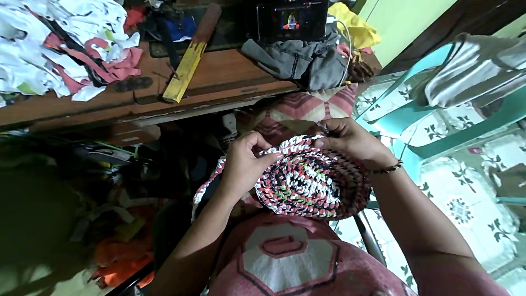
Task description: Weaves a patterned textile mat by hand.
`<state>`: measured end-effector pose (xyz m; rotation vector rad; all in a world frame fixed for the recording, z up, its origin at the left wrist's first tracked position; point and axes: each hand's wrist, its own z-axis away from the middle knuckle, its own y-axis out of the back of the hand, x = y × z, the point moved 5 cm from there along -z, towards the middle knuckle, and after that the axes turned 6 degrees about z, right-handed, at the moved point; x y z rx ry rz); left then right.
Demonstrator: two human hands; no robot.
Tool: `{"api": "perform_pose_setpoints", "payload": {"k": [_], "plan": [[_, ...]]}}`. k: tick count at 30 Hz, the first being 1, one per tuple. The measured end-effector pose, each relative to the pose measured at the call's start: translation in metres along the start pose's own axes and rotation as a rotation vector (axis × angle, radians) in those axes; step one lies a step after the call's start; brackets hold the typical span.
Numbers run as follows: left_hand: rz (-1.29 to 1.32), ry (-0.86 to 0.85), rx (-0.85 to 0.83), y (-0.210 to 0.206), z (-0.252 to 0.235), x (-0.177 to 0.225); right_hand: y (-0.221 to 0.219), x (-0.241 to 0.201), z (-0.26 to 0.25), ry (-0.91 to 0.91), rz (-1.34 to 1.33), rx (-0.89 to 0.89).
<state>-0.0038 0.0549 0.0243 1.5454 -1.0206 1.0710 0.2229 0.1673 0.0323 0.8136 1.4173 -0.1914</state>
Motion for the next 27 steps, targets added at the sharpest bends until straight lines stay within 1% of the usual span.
{"api": "perform_pose_setpoints", "payload": {"k": [11, 14, 17, 23, 27], "plan": [[0.124, -0.107, 0.024, -0.006, 0.003, -0.010, -0.002, 0.001, 0.011, -0.041, 0.004, 0.055], [0.166, -0.129, -0.061, -0.005, 0.004, -0.008, 0.000, 0.004, 0.013, -0.046, -0.013, 0.069], [0.180, -0.113, -0.145, -0.004, 0.005, -0.005, 0.001, 0.007, 0.015, -0.049, -0.024, 0.082], [0.165, -0.107, -0.080, -0.004, 0.003, -0.001, 0.001, 0.010, 0.014, -0.034, -0.022, 0.094], [0.113, -0.165, -0.077, -0.008, 0.001, -0.001, 0.000, 0.011, 0.014, -0.038, -0.028, 0.088]]}}
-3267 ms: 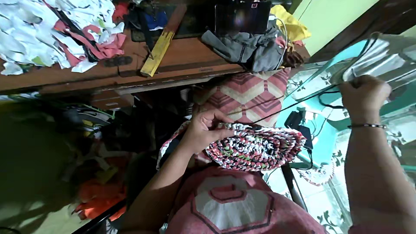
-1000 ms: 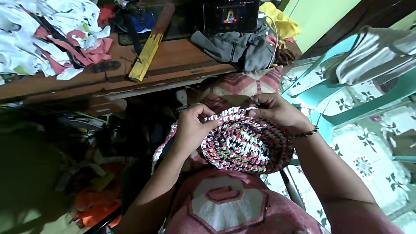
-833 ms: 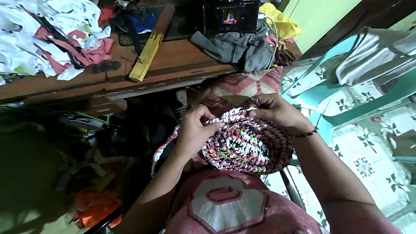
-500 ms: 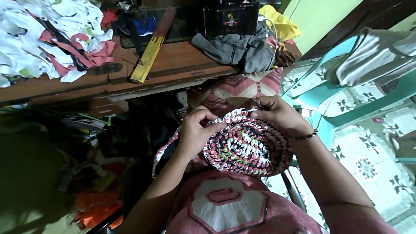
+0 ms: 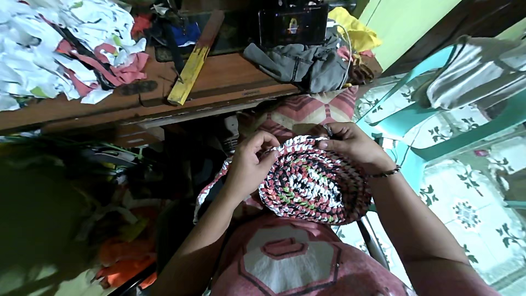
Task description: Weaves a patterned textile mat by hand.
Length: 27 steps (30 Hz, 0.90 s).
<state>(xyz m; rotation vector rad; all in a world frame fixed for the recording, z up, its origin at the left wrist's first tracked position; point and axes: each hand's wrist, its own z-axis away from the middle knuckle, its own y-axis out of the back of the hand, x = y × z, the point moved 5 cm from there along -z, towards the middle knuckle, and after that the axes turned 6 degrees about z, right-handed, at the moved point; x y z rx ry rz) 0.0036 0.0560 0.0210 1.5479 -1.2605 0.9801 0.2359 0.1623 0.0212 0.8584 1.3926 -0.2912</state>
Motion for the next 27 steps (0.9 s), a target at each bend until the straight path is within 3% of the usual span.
{"api": "perform_pose_setpoints", "payload": {"k": [6, 20, 27], "plan": [[-0.096, -0.086, 0.027, -0.003, -0.004, -0.003, 0.000, 0.001, 0.000, -0.001, -0.014, 0.003], [0.055, -0.023, -0.031, -0.011, -0.007, -0.005, 0.001, 0.001, -0.005, 0.041, -0.051, -0.012], [0.100, -0.031, -0.007, -0.014, -0.007, -0.006, 0.017, 0.008, -0.025, -0.047, -0.106, -0.039]]}}
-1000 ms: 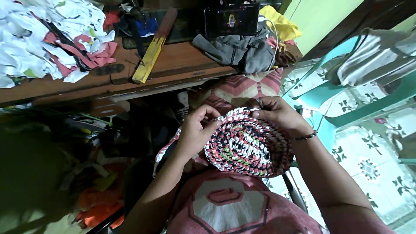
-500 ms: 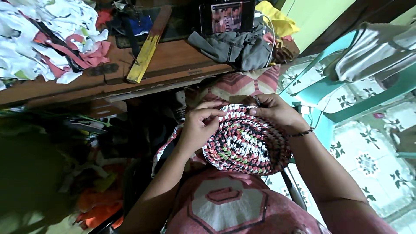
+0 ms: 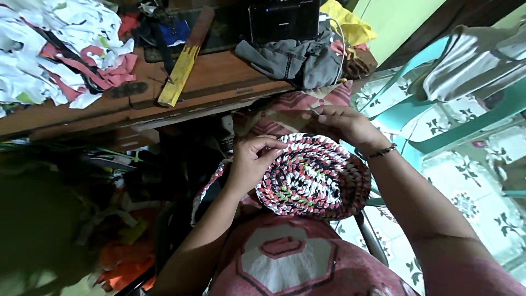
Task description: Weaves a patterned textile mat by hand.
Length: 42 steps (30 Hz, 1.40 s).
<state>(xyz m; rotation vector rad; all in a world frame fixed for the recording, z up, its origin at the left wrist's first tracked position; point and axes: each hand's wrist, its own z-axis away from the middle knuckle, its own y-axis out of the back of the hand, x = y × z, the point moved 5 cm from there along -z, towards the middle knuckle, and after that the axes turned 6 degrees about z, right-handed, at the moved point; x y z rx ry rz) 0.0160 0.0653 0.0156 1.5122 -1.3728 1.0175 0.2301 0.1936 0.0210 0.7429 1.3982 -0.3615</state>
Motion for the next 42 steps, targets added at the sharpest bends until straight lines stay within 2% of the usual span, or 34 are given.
{"api": "perform_pose_setpoints", "payload": {"k": [4, 9, 22, 42], "plan": [[0.035, 0.004, 0.002, -0.001, 0.000, 0.000, -0.009, -0.008, -0.011, 0.073, 0.113, -0.196], [0.045, -0.016, -0.003, -0.001, 0.000, 0.000, -0.017, -0.005, -0.018, 0.095, 0.146, -0.269], [0.097, 0.009, -0.005, -0.001, 0.000, -0.007, -0.020, -0.005, -0.015, 0.157, 0.141, -0.284], [0.141, 0.047, 0.024, -0.004, 0.002, -0.009, -0.022, 0.002, -0.011, 0.090, 0.030, -0.283]]}}
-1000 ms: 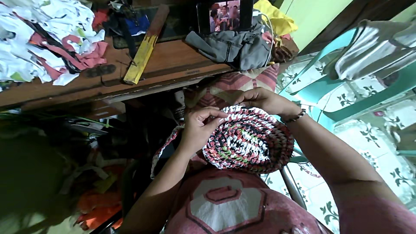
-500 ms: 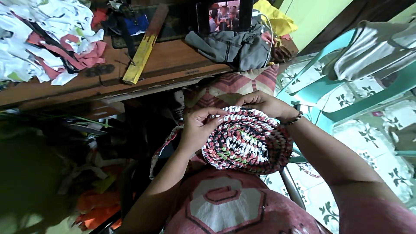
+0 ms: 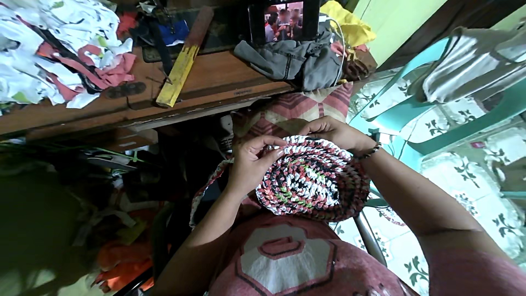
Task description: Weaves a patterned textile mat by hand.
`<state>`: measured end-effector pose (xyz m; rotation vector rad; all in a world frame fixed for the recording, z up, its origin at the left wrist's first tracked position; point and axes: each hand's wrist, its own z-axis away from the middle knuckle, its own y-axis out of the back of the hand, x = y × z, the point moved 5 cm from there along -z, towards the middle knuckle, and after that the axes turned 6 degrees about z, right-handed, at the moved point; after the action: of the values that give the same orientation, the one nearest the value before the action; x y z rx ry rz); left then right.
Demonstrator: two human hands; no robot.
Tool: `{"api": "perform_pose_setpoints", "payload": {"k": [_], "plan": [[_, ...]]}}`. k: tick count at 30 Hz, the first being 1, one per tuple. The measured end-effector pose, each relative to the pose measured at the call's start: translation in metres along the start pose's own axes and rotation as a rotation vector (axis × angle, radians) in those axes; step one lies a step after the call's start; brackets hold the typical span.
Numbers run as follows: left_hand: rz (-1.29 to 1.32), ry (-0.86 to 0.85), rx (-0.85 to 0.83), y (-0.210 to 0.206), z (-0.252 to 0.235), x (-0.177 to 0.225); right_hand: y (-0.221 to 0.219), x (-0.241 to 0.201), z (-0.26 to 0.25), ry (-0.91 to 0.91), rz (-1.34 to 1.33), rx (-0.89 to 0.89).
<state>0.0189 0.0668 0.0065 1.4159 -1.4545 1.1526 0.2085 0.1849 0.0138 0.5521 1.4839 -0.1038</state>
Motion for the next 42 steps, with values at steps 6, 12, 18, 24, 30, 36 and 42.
{"api": "perform_pose_setpoints", "payload": {"k": [6, 12, 18, 24, 30, 36, 42], "plan": [[0.003, -0.023, 0.000, -0.002, 0.000, 0.002, -0.001, 0.001, 0.001, 0.026, -0.019, 0.004], [0.007, -0.047, 0.000, -0.002, 0.001, 0.002, -0.002, 0.001, 0.002, 0.018, -0.056, -0.006], [-0.002, -0.036, 0.095, -0.005, 0.002, -0.001, -0.003, 0.003, 0.002, 0.007, -0.050, 0.009], [0.010, -0.017, 0.076, -0.009, 0.000, -0.001, -0.005, 0.000, 0.003, 0.031, -0.013, 0.024], [-0.005, 0.099, 0.044, -0.009, -0.001, -0.003, -0.009, -0.002, 0.006, 0.036, 0.041, 0.097], [0.055, 0.124, 0.063, -0.010, -0.001, -0.004, -0.011, -0.006, 0.004, 0.121, 0.083, 0.087], [0.107, 0.080, 0.054, -0.011, -0.001, -0.001, -0.014, -0.007, 0.002, 0.129, 0.066, 0.097]]}}
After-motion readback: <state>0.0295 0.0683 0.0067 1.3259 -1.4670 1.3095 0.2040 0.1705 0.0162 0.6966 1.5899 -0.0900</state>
